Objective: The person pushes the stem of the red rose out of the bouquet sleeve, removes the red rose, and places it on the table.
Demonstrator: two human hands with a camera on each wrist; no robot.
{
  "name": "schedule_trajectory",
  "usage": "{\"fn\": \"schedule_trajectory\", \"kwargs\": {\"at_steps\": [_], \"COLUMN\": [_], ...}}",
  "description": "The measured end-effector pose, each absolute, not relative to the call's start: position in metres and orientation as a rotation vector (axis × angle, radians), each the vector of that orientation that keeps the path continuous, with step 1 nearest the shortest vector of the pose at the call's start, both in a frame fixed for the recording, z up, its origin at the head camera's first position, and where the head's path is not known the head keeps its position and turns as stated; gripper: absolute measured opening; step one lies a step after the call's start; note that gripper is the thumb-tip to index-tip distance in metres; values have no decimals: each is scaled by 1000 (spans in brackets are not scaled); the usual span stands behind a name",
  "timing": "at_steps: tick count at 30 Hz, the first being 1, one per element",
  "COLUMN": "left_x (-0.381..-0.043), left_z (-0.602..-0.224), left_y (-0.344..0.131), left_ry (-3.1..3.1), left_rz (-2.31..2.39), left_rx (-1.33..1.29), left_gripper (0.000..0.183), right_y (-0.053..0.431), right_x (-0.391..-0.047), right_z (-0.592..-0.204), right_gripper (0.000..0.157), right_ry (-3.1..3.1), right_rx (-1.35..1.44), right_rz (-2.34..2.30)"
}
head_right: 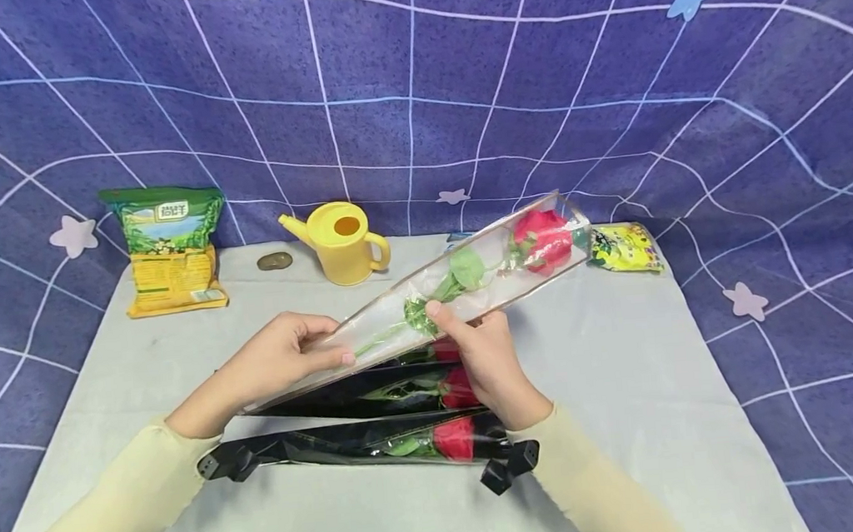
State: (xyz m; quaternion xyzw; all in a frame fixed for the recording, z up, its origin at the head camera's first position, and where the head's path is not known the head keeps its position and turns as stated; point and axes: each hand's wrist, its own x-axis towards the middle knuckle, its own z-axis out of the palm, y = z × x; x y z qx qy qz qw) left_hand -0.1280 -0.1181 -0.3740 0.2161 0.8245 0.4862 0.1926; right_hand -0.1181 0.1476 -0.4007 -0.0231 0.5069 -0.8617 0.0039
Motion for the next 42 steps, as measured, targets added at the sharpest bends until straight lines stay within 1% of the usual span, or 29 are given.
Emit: {"fn": "schedule_trajectory", "kwargs": {"at_steps": [3, 7, 11, 13, 19, 25, 29, 33, 39, 40, 42], "left_x": [-128, -124, -116, -113, -110, -112, -117, -122, -122, -122, -123], "left_z": [-374, -370, -355, -350, -347, -350, -364, -376, -376, -375, -373], "left_y": [-120, -119, -113, -110, -104, -98, -100, -109, -123, -125, -125], "left_ry": [2331, 2337, 2277, 2255, 2251, 2281, 2272, 2299, 2361, 2375, 2420], "left_rz": [1337, 1345, 1421, 1464, 1550, 1569, 1586, 1561, 1466, 1442, 1386], "left_rx": [605, 578, 556, 550, 484, 463, 428, 424, 407, 432, 509], "left_gripper": [10, 10, 14, 16, 12, 9, 14, 21, 27, 24, 28], "right_y": [149, 148, 144, 141, 129, 116, 116, 125, 146, 148, 149], "right_x": [-121, -124, -124, -123, -120, -112, -111, -117, -129, -130, -130], "right_z": [-400, -400, -401, -402, -402, -407, -410, -407, -396, -395, -394], "right_gripper": [40, 41, 42, 40, 37, 37, 42, 52, 62, 64, 65], "right_ry": [1609, 1658, 1690, 1707, 1771, 1881, 1877, 1820, 1680, 1661, 1655], "right_rx": [-96, -86, -74, -79, -127, -73, -65, -127, -190, -203, -221], "right_rz": [-2769, -2853, -2885, -2879, -2833, -2700, -2683, -2769, -2859, -2851, -2832]}}
